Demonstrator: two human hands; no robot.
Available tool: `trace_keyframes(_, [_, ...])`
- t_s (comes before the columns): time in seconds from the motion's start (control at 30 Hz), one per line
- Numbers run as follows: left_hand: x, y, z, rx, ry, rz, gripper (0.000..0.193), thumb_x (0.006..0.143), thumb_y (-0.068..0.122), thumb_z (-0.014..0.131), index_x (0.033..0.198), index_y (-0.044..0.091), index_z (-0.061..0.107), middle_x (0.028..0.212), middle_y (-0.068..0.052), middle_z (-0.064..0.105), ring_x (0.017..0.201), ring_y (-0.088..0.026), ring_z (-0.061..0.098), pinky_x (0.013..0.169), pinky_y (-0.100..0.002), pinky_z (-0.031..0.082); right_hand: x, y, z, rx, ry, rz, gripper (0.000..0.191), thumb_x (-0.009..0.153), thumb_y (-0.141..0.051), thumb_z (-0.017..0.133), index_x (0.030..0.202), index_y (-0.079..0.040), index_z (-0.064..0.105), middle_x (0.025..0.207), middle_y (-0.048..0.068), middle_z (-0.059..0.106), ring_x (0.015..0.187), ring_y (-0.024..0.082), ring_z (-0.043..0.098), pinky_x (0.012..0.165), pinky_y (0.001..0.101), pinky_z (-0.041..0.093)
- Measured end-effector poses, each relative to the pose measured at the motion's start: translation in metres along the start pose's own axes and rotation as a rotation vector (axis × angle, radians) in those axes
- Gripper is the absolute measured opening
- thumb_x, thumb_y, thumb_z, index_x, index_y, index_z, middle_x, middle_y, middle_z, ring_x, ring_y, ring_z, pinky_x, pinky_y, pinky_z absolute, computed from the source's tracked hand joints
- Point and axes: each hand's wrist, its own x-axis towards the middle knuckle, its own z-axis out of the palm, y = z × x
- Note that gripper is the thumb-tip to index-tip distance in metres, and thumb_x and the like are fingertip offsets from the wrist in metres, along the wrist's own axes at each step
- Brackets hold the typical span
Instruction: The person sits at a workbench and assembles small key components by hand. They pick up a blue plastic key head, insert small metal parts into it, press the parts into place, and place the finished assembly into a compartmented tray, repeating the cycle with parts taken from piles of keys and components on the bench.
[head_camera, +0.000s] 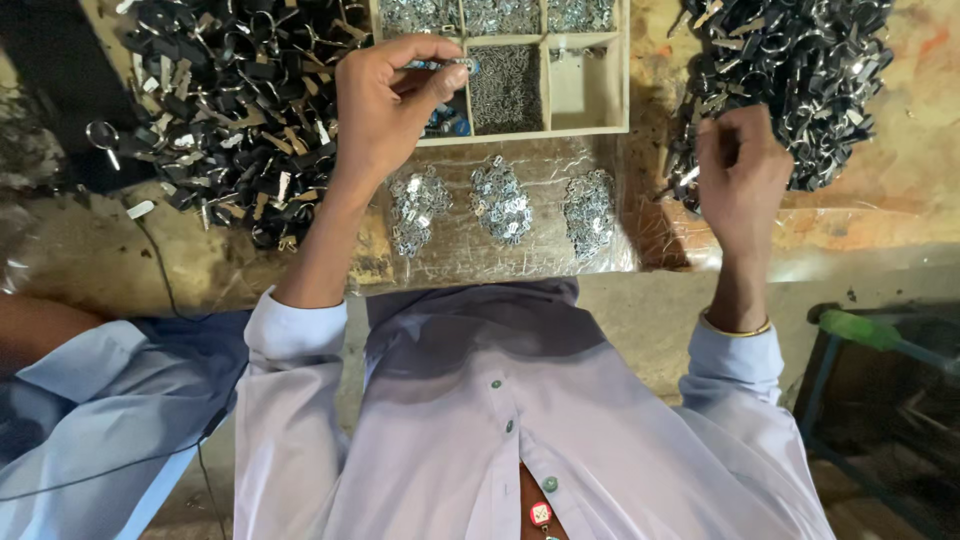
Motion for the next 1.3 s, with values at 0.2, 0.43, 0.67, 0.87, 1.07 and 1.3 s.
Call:
trace_keyframes(0.2, [0.002,-0.007,0.016,-0.006,-0.038,0.010,0.017,0.102,0.003,0.078,0.118,0.002,0.075,0.108,-0.010,0.078,0.095,-0.015,0.078,0.083,-0.027,0.066,0.001,-0.048,0.028,0.228,-0.176,-0.055,0.021,0.102,-0.008,0.081,0.092,-0.002,0.063,0.073,0.008,0.061,0.055,0.016,0.050,0.051,0.0306,0.035])
trace_keyframes(0.43, [-0.001,-0.011,0.012,-0.137,-0.033,-0.036,0.019,0.104,0.000,0.077,0.122,0.002,0.074,0.115,-0.009,0.078,0.102,-0.014,0.077,0.090,-0.027,0.066,0.011,-0.089,0.057,-0.099,-0.197,-0.334,0.021,0.099,-0.019,0.081,0.115,-0.009,0.073,0.108,0.005,0.072,0.084,0.024,0.073,0.070,0.0341,0.057])
trace_keyframes(0.67, [-0.002,-0.014,0.012,-0.188,-0.054,-0.027,0.022,0.102,-0.006,0.077,0.123,0.001,0.073,0.119,-0.010,0.076,0.107,-0.017,0.077,0.096,-0.029,0.066,0.021,-0.097,0.054,-0.105,-0.219,-0.319,0.021,0.096,-0.020,0.085,0.109,-0.006,0.076,0.097,0.006,0.071,0.072,0.020,0.069,0.058,0.0335,0.051])
trace_keyframes(0.87, [-0.003,-0.016,0.012,-0.173,-0.060,-0.030,0.023,0.102,-0.008,0.077,0.123,0.000,0.072,0.121,-0.011,0.076,0.111,-0.019,0.076,0.099,-0.030,0.066,0.064,-0.094,0.061,-0.032,-0.278,-0.435,0.013,0.102,-0.016,0.085,0.111,-0.008,0.080,0.097,0.005,0.065,0.073,0.019,0.066,0.061,0.0324,0.050])
trace_keyframes(1.07, [0.002,-0.017,0.011,-0.062,-0.021,0.023,0.020,0.102,-0.004,0.077,0.122,-0.001,0.073,0.115,-0.011,0.077,0.106,-0.017,0.078,0.093,-0.028,0.067,0.101,-0.101,0.098,-0.163,-0.326,-0.569,0.017,0.093,-0.023,0.087,0.100,-0.010,0.078,0.094,0.007,0.059,0.077,0.024,0.066,0.064,0.0372,0.050])
trace_keyframes(1.3, [0.011,-0.018,0.010,-0.032,0.029,-0.037,0.022,0.100,0.003,0.080,0.120,-0.001,0.073,0.106,-0.011,0.078,0.092,-0.015,0.076,0.080,-0.026,0.064,0.122,-0.091,0.109,0.111,-0.338,-0.561,0.010,0.096,-0.007,0.081,0.106,-0.007,0.078,0.097,0.007,0.061,0.086,0.025,0.066,0.074,0.0373,0.051])
